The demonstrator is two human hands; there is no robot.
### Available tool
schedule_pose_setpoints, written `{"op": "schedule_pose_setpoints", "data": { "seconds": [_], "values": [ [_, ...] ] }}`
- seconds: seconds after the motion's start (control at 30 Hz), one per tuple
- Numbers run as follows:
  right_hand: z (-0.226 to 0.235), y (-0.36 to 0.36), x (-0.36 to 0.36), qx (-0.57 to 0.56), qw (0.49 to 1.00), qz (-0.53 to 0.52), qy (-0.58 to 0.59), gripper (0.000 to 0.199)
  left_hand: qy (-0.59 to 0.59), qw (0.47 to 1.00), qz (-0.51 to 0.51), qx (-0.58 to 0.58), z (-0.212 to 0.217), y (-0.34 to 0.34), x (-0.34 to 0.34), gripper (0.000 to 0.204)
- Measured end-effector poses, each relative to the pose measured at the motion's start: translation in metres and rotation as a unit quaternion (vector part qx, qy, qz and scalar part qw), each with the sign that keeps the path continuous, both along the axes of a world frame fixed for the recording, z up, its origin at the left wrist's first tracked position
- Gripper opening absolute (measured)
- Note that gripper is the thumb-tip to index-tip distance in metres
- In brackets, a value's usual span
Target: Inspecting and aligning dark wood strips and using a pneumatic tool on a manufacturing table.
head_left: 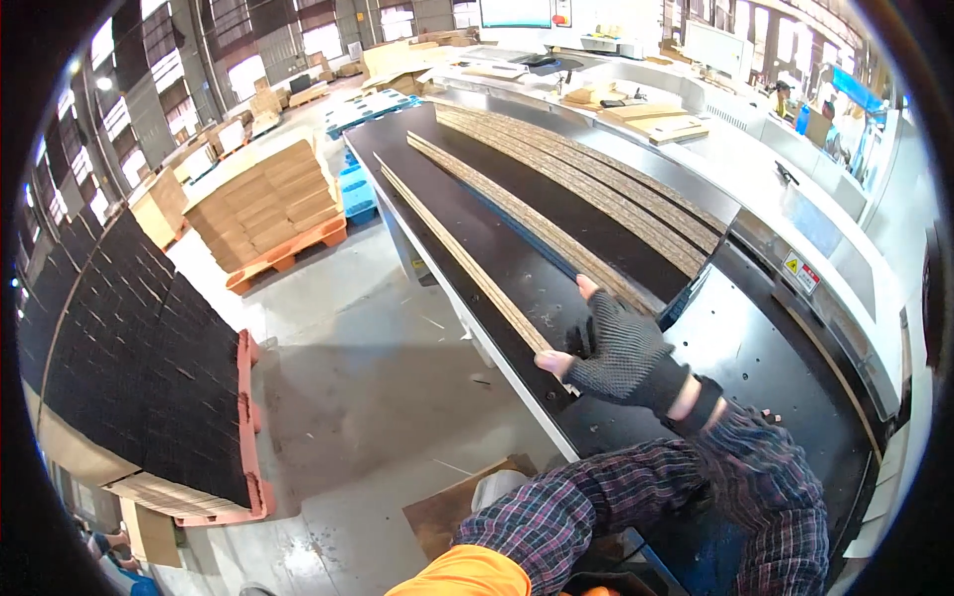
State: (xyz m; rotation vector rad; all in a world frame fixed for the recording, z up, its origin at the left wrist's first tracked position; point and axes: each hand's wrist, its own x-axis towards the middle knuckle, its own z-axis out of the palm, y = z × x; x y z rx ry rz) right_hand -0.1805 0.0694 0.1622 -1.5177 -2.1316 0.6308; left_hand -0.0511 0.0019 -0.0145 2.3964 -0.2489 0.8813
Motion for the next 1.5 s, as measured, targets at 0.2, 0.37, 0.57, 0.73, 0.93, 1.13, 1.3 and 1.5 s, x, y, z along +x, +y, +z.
{"op": "schedule_pose_setpoints", "data": {
  "seconds": [0.2,0.37,0.57,0.73,0.93,1.13,1.3,1.5],
  "values": [
    [-0.035,0.047,-0.005,0.025,0.970,-0.067,-0.233,0.129,-0.041,0.999,-0.014,-0.015,0.006,0.015,-0.029,0.058],
    [-0.030,0.053,-0.027,-0.046,0.980,-0.059,-0.182,0.120,-0.048,0.998,-0.001,-0.032,-0.022,0.007,-0.022,0.057],
    [-0.033,0.047,-0.027,-0.048,0.967,-0.107,-0.226,0.117,-0.049,0.998,-0.006,-0.040,-0.033,0.004,-0.026,0.056],
    [-0.037,0.045,-0.018,-0.052,0.978,-0.080,-0.186,0.118,-0.040,0.998,0.003,-0.047,-0.048,-0.002,-0.031,0.056],
    [-0.040,0.042,-0.018,-0.028,0.977,-0.082,-0.197,0.113,-0.016,0.999,0.014,-0.046,-0.052,-0.004,-0.028,0.055],
    [-0.012,-0.027,0.018,0.178,0.967,-0.032,-0.180,0.089,0.016,0.999,0.000,-0.039,-0.060,-0.021,0.004,0.054],
    [-0.008,-0.110,0.098,0.226,0.959,-0.170,-0.012,0.059,0.057,0.997,0.024,-0.043,-0.038,0.038,0.031,0.054],
    [-0.078,-0.208,0.211,0.131,0.914,-0.371,0.101,0.044,0.140,0.990,-0.018,-0.026,0.042,0.004,0.026,0.032]
  ]
}}
